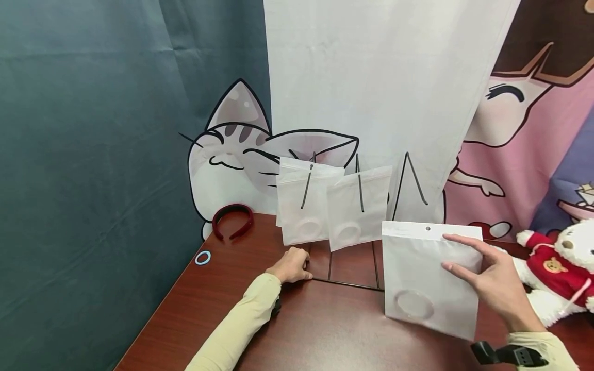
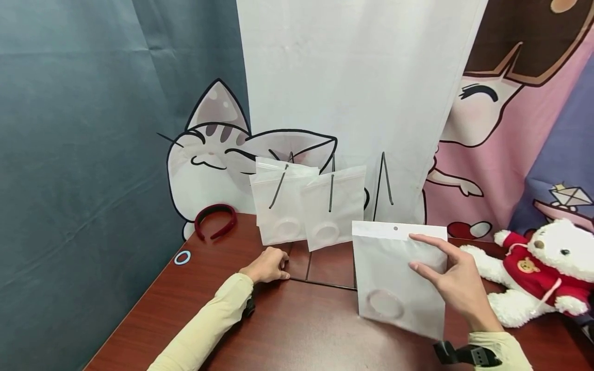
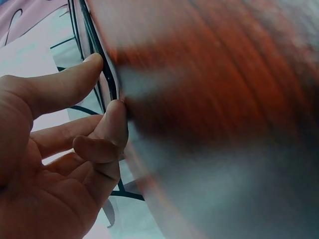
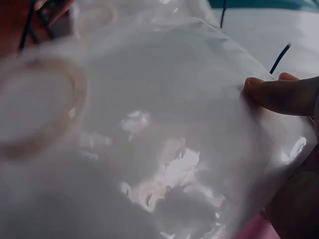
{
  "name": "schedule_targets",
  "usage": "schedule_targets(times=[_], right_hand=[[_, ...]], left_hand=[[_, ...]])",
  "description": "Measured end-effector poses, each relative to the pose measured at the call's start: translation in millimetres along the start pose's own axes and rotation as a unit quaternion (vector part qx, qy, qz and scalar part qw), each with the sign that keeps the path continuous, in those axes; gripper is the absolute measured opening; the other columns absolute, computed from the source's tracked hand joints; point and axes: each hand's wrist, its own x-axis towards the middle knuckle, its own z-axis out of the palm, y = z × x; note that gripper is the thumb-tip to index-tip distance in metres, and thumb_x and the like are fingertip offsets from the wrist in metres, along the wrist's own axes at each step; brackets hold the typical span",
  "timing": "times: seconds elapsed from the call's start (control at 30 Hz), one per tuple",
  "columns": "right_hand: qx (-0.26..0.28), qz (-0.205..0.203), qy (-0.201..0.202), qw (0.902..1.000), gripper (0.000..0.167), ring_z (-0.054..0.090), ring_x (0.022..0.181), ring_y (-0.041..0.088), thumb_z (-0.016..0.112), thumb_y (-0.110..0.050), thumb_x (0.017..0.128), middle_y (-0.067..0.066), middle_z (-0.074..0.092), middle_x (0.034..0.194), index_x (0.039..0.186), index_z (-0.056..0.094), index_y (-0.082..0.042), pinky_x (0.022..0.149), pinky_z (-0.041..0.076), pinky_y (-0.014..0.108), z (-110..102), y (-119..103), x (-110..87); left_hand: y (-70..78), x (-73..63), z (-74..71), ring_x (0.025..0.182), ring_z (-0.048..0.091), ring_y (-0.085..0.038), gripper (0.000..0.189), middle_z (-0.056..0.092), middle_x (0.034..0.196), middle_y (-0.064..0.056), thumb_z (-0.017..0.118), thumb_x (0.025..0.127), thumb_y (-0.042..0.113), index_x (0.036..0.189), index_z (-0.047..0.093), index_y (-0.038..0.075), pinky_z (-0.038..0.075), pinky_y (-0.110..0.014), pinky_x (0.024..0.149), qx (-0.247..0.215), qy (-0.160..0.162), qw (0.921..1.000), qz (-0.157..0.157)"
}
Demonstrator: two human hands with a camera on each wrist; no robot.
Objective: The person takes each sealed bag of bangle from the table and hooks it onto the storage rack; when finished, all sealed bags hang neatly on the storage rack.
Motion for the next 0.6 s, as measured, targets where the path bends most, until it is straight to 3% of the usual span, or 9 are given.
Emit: schedule_targets(times=[0.27, 0.6], right_hand=[[0.015, -0.04, 0.039, 0.9983, 0.063, 0.072, 0.078, -0.006, 0.083, 0.02, 0.075, -0.023, 0.075, 0.103, 0.134, 0.07, 0.002, 0.061, 0.057, 0.016, 1, -30, 19.1], [0.023, -0.033, 0.048, 0.998, 0.062, 0.073, 0.082, -0.005, 0.083, 0.016, 0.079, -0.024, 0.072, 0.111, 0.137, 0.068, -0.001, 0.065, 0.058, 0.016, 5, -29, 31.6]], left_hand=[[-1.6, -1.2, -1.3, 0.075, 0.06, -0.015, 0.033, 0.064, 0.08, -0.002, 0.09, 0.085, 0.017, 0.108, 0.076, -0.003, 0.055, -0.033, 0.075, 0.0, 0.002, 1.0, 0.002], [0.0, 0.2, 1.8, 0.074, 0.06, -0.015, 0.033, 0.061, 0.076, 0.0, 0.09, 0.085, 0.017, 0.108, 0.076, -0.003, 0.055, -0.032, 0.074, 0.004, 0.001, 1.0, 0.005]])
